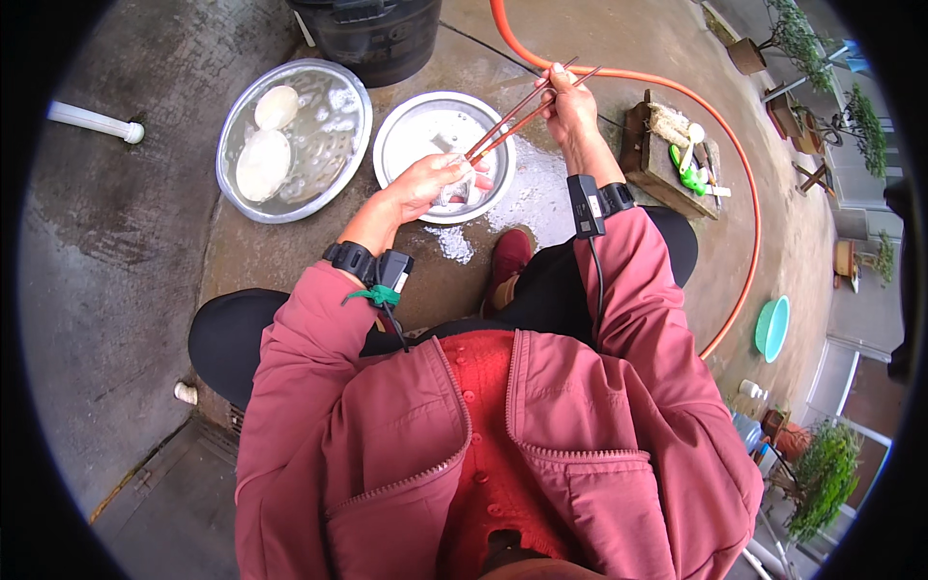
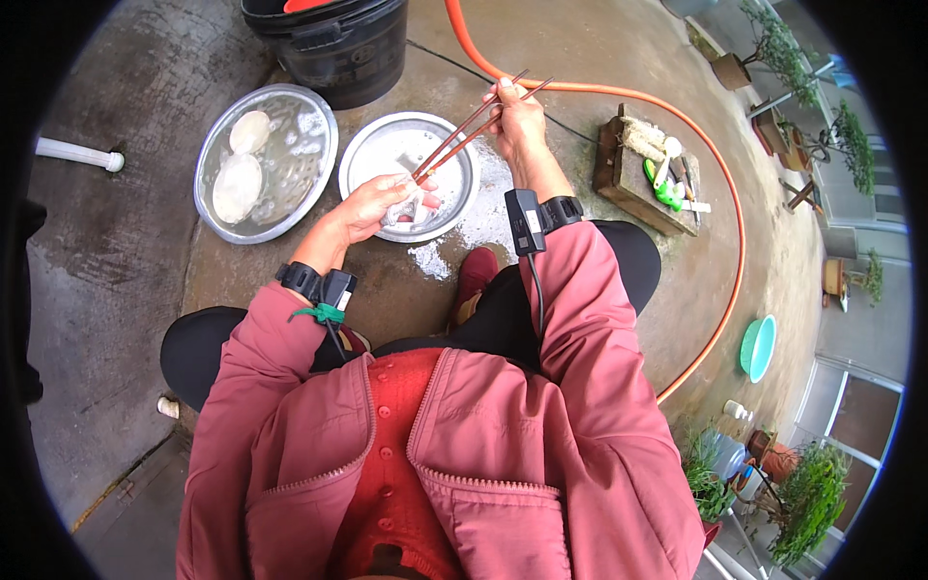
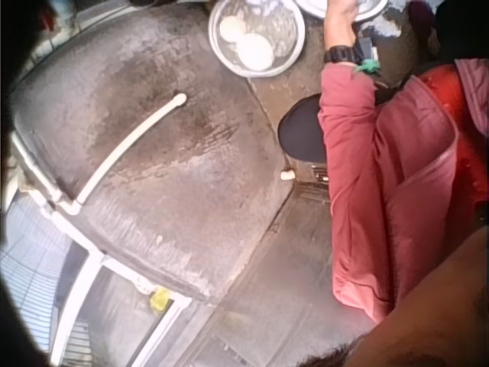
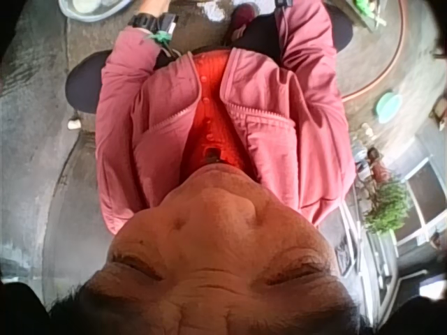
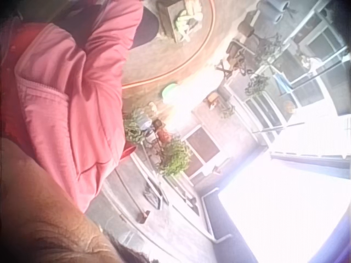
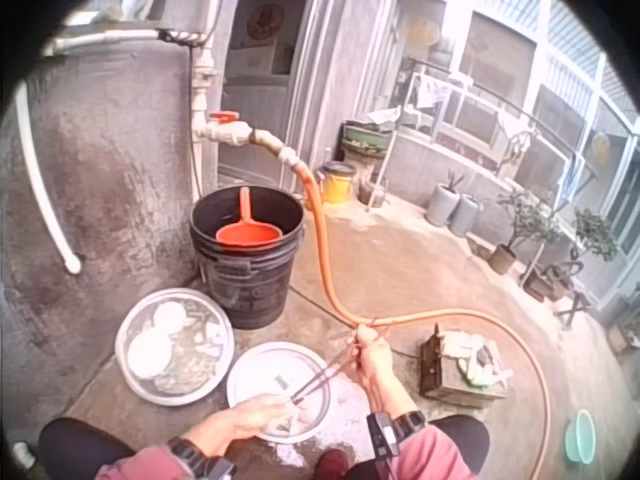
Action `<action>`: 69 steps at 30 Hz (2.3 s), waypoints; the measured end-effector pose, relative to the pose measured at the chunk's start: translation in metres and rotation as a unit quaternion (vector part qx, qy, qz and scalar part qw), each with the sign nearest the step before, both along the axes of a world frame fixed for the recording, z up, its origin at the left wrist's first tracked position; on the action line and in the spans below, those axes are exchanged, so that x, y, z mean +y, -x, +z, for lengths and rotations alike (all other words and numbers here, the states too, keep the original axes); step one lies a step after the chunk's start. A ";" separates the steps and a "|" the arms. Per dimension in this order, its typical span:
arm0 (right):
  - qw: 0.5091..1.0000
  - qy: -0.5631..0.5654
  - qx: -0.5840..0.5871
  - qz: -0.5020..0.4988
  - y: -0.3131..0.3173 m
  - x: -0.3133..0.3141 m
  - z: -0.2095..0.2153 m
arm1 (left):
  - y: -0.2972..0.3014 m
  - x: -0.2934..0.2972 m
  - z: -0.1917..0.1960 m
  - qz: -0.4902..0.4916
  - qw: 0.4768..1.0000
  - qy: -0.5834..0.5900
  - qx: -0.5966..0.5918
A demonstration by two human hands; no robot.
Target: The person wipes a white pot lid with a cloth, then moves outside to wash the lid and chopsticks in a basin of soapy water. They rinse the items and place them in a second basin.
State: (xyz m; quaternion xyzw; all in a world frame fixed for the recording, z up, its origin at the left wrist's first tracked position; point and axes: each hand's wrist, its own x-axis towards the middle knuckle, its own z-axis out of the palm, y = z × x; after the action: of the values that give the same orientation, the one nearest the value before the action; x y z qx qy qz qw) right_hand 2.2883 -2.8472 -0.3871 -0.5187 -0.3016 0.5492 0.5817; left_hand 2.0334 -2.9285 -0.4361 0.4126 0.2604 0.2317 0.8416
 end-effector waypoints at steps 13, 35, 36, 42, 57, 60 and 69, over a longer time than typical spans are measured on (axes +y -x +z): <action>0.997 -0.039 -0.066 0.015 0.014 -0.013 0.005 | 0.018 0.024 0.003 0.091 0.986 -0.018 0.141; 0.986 -0.045 -0.116 0.115 0.097 -0.043 -0.046 | -0.047 -0.006 0.009 0.235 0.888 -0.245 0.310; 0.984 -0.032 -0.133 0.112 0.097 -0.043 -0.047 | -0.046 -0.006 0.010 0.232 0.881 -0.261 0.318; 0.971 -0.093 -0.198 0.092 0.096 -0.041 -0.050 | -0.037 -0.001 0.003 0.248 0.827 -0.352 0.360; 0.989 -0.006 -0.092 -0.119 0.030 -0.002 -0.035 | -0.026 -0.015 -0.003 0.116 0.861 -0.370 0.328; 0.994 0.031 -0.103 -0.025 0.055 -0.021 -0.045 | -0.026 -0.010 -0.008 0.123 0.840 -0.390 0.355; 0.992 0.020 -0.115 0.038 0.086 -0.033 -0.062 | -0.024 0.001 -0.002 0.161 0.858 -0.337 0.353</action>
State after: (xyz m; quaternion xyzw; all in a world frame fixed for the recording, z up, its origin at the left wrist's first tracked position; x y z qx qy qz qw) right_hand 2.2020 -2.8806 -0.4495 -0.5783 -0.3749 0.5134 0.5114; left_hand 2.0570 -2.9274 -0.4384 0.6773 0.5087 0.2760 0.4542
